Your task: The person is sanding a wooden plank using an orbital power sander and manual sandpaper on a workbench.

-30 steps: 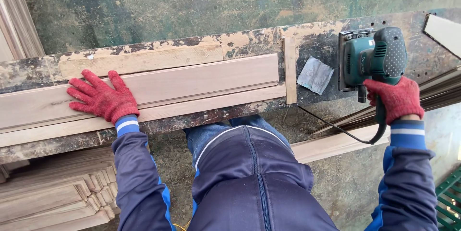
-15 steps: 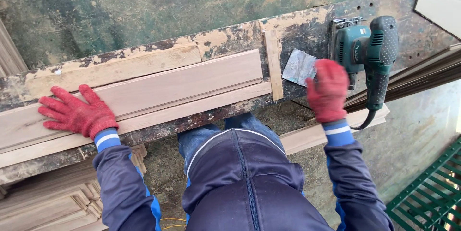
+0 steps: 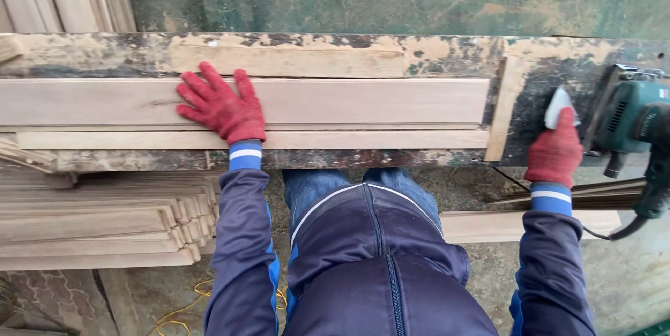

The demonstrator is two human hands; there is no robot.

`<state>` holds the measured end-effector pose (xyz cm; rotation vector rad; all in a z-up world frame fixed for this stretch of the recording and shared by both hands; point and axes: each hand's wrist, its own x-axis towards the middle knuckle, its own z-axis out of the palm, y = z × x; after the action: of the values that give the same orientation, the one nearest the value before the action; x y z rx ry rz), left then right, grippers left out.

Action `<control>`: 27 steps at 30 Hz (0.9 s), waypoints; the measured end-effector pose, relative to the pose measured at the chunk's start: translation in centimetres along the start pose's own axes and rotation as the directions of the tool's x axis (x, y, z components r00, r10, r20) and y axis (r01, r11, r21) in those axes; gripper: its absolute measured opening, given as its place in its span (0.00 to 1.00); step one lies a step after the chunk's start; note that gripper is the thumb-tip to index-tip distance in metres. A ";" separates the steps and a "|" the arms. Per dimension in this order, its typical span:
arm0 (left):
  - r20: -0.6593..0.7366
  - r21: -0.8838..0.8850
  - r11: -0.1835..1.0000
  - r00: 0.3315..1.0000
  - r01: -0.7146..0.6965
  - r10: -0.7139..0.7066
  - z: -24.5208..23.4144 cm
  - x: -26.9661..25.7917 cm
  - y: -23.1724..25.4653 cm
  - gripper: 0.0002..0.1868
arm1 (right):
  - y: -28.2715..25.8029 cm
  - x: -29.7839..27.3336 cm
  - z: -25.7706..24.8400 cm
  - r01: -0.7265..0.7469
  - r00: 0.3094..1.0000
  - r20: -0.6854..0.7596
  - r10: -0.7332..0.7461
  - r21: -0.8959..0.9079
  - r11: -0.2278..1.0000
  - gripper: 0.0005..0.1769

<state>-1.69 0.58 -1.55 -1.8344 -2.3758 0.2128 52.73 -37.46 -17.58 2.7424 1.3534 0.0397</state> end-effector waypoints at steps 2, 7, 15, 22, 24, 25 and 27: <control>0.131 0.011 0.998 0.989 -0.063 0.061 0.5 0.9 -0.9 0.43 | -1.3 1.1 -2.3 -0.109 0.952 -0.236 0.194 0.332 0.937 0.21; -0.118 -0.148 0.927 0.936 -0.346 0.330 0.6 9.3 -9.3 0.41 | -22.0 -1.7 -10.4 -0.065 0.944 -0.166 0.286 0.756 0.652 0.23; 0.105 -0.176 0.850 0.849 -0.497 0.518 -0.7 14.8 -14.1 0.44 | -61.0 -10.5 -19.6 0.385 0.904 -0.146 -0.402 0.687 0.616 0.56; -0.063 -0.120 0.784 0.793 -0.609 0.607 -0.2 15.1 -14.7 0.43 | -48.3 -9.8 -14.2 0.238 0.919 0.181 -0.349 0.453 0.859 0.46; -0.086 -0.102 0.784 0.790 -0.613 0.607 -0.4 15.1 -14.7 0.42 | -43.5 -8.5 -13.1 0.069 0.929 0.325 -0.177 0.317 0.946 0.47; -0.090 -0.106 0.784 0.791 -0.612 0.605 -0.4 15.1 -14.7 0.42 | -42.8 -7.6 -13.9 -0.081 0.934 0.356 -0.026 0.282 0.956 0.53; -0.096 -0.117 0.782 0.790 -0.613 0.605 -0.3 15.3 -14.7 0.42 | -44.9 -7.6 -15.2 -0.231 0.917 0.377 0.130 0.238 0.943 0.61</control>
<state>-19.37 11.71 1.86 -2.5937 -1.7097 0.0481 11.67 -15.38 -6.22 2.8947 1.0701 -0.6548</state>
